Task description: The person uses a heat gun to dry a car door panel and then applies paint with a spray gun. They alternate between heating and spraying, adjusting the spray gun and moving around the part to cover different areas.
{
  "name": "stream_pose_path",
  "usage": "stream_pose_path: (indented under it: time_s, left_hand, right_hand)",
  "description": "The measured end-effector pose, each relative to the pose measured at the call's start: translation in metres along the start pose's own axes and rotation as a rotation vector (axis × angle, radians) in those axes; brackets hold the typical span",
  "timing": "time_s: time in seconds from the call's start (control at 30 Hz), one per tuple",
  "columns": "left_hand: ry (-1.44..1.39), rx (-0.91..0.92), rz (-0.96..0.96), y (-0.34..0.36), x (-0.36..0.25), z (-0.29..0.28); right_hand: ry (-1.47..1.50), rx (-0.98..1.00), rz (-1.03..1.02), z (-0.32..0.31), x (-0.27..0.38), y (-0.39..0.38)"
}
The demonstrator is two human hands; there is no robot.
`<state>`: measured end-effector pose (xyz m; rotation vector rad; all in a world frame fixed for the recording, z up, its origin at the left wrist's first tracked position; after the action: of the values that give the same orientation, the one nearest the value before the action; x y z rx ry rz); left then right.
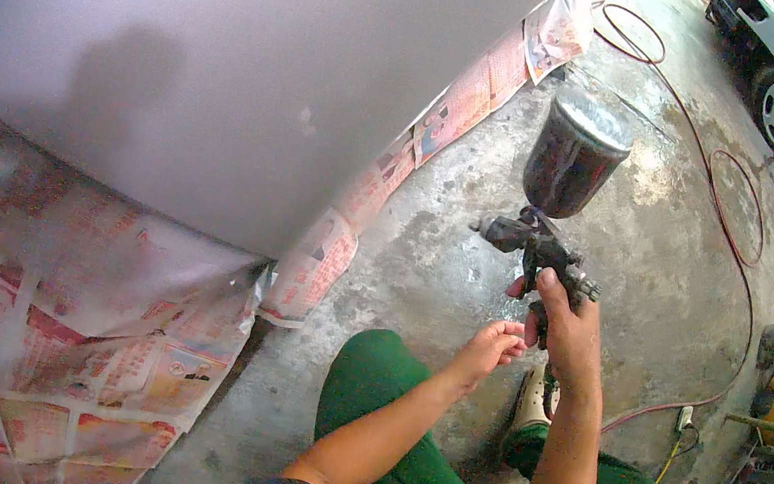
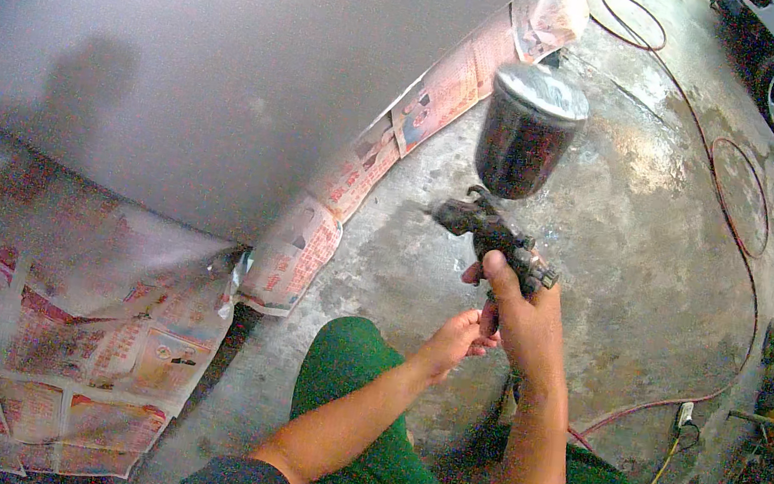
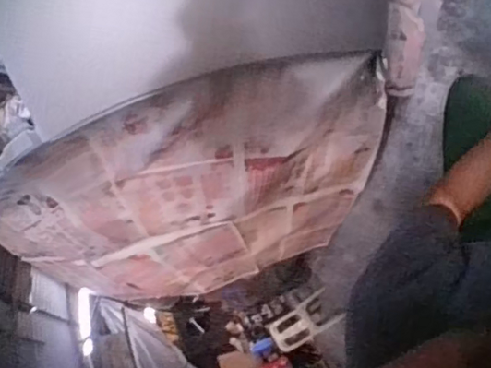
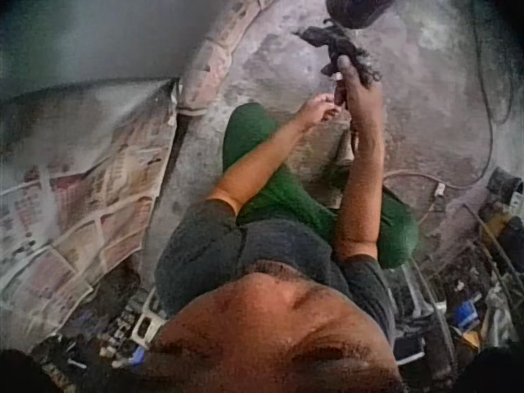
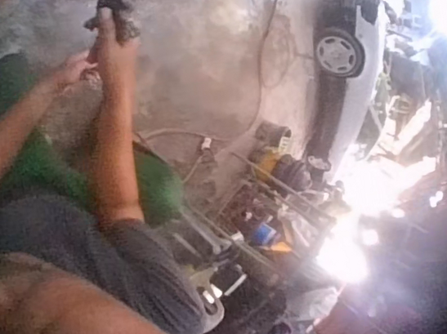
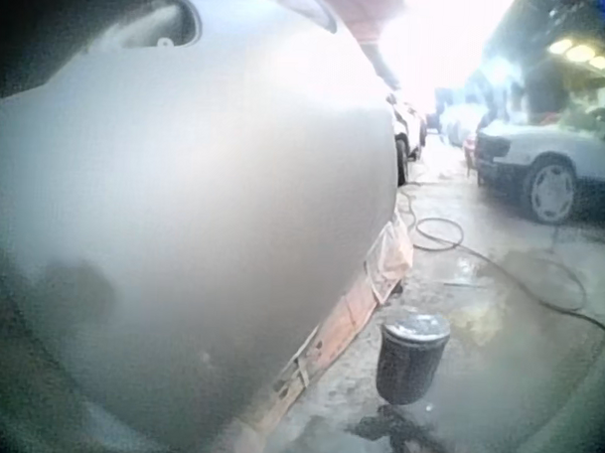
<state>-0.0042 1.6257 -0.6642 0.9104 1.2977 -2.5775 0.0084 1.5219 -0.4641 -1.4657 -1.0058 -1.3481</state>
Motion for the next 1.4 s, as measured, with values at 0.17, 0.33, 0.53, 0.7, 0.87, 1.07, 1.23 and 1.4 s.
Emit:
stream_pose_path:
  time_s: [0.17, 0.33, 0.53, 0.7, 0.87, 1.07, 1.23, 1.4]
  left_hand:
    - [-0.012, -0.004, 0.241, 0.009, 0.014, 0.010]
    - [0.030, -0.022, 0.279, 0.011, 0.018, 0.017]
    - [0.062, -0.048, 0.319, 0.022, 0.024, 0.014]
    - [0.094, -0.086, 0.414, 0.028, 0.027, 0.008]
    - [0.271, -0.157, 0.272, 0.018, 0.023, -0.002]
    - [0.214, -0.141, 0.282, 0.004, 0.011, 0.006]
    - [0.035, -0.058, 0.265, -0.005, 0.007, 0.018]
    - [-0.070, 0.009, 0.267, 0.009, 0.010, 0.020]
  right_hand:
    - [0.148, 0.027, -0.081, 0.029, 0.039, -0.025]
    - [0.119, 0.153, -0.169, 0.041, 0.055, -0.033]
    - [0.147, 0.259, -0.112, 0.039, 0.061, -0.035]
    - [0.089, 0.109, -0.155, 0.035, 0.057, -0.028]
    - [0.081, -0.127, -0.159, 0.027, 0.057, -0.017]
    - [0.034, -0.174, -0.201, 0.022, 0.064, -0.018]
    - [0.100, -0.015, -0.244, 0.026, 0.072, -0.029]
    - [0.271, 0.173, -0.185, 0.021, 0.082, -0.042]
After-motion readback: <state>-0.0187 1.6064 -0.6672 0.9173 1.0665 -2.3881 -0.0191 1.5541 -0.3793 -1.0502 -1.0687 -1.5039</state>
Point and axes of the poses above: each hand's wrist, its own y-axis towards the middle knuckle, its own z-axis out of the palm, x = y × z, the point moved 2 cm from there along y, towards the middle knuckle, and after that the axes turned 12 degrees about -z, right-handed, at the moved point
